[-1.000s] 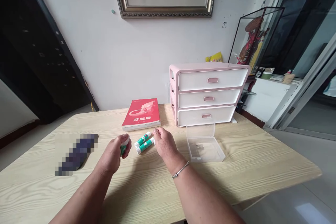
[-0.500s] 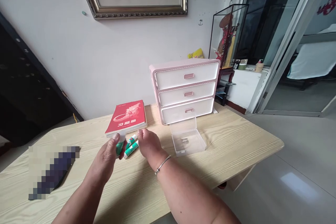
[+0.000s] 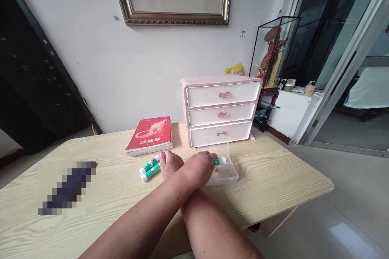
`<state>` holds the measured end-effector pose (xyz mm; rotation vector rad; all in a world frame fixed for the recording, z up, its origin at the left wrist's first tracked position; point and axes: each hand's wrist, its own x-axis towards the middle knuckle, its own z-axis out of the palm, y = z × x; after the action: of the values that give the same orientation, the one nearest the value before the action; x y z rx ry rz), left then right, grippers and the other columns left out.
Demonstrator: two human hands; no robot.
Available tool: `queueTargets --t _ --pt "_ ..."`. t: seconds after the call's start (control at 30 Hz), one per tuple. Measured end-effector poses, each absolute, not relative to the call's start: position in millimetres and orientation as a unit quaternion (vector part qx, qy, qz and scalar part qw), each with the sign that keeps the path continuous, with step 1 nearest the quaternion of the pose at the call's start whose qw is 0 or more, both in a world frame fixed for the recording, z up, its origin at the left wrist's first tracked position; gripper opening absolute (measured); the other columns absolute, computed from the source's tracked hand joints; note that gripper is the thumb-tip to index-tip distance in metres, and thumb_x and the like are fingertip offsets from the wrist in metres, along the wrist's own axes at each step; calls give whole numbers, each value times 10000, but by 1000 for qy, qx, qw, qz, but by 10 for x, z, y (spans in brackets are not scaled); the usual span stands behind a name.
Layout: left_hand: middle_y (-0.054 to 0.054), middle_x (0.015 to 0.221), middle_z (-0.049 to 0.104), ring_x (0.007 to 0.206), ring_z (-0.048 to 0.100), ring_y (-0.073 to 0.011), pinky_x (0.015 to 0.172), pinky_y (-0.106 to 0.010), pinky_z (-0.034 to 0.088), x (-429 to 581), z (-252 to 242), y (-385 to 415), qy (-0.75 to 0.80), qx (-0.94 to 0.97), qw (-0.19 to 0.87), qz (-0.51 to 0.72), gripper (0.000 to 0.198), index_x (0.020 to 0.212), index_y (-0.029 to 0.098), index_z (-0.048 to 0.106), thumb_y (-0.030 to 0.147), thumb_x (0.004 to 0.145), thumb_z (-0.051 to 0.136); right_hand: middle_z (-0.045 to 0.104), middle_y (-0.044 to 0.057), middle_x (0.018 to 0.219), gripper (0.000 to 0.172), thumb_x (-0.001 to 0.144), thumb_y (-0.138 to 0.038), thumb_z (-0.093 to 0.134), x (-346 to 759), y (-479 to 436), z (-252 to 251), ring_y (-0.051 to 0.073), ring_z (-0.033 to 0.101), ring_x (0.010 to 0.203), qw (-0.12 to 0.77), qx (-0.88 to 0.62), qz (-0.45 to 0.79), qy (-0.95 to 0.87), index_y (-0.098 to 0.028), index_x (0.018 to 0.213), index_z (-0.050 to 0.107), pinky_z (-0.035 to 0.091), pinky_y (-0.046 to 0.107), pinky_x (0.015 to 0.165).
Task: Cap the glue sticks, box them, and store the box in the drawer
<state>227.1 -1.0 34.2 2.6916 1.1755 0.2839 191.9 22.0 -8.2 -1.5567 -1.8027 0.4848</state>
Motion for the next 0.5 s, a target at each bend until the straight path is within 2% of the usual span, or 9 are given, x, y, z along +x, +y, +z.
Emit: queueTargets --t 0.1,0.3,0.5 --pt "-180 949 706 886 675 -343 767 -421 452 2369 238 74 395 913 78 59 181 973 161 686 251 870 569 701 60 820 387 1023 -402 340 1930 218 -67 180 577 728 339 -592 192 -706 -214 916 661 288 276 597" --pt "-93 857 729 839 685 -275 817 -400 472 2444 142 134 383 922 55 18 117 878 189 700 264 840 618 697 38 795 342 1010 -358 373 1952 272 -110 159 567 709 330 -593 203 -706 -217 915 669 296 260 597" --pt "-97 1043 720 981 640 -263 843 -355 477 2300 264 3 389 911 62 121 205 1006 231 711 332 897 569 706 33 805 331 1002 -343 390 1967 319 -133 169 614 739 352 -623 179 -675 -230 900 683 349 262 602"
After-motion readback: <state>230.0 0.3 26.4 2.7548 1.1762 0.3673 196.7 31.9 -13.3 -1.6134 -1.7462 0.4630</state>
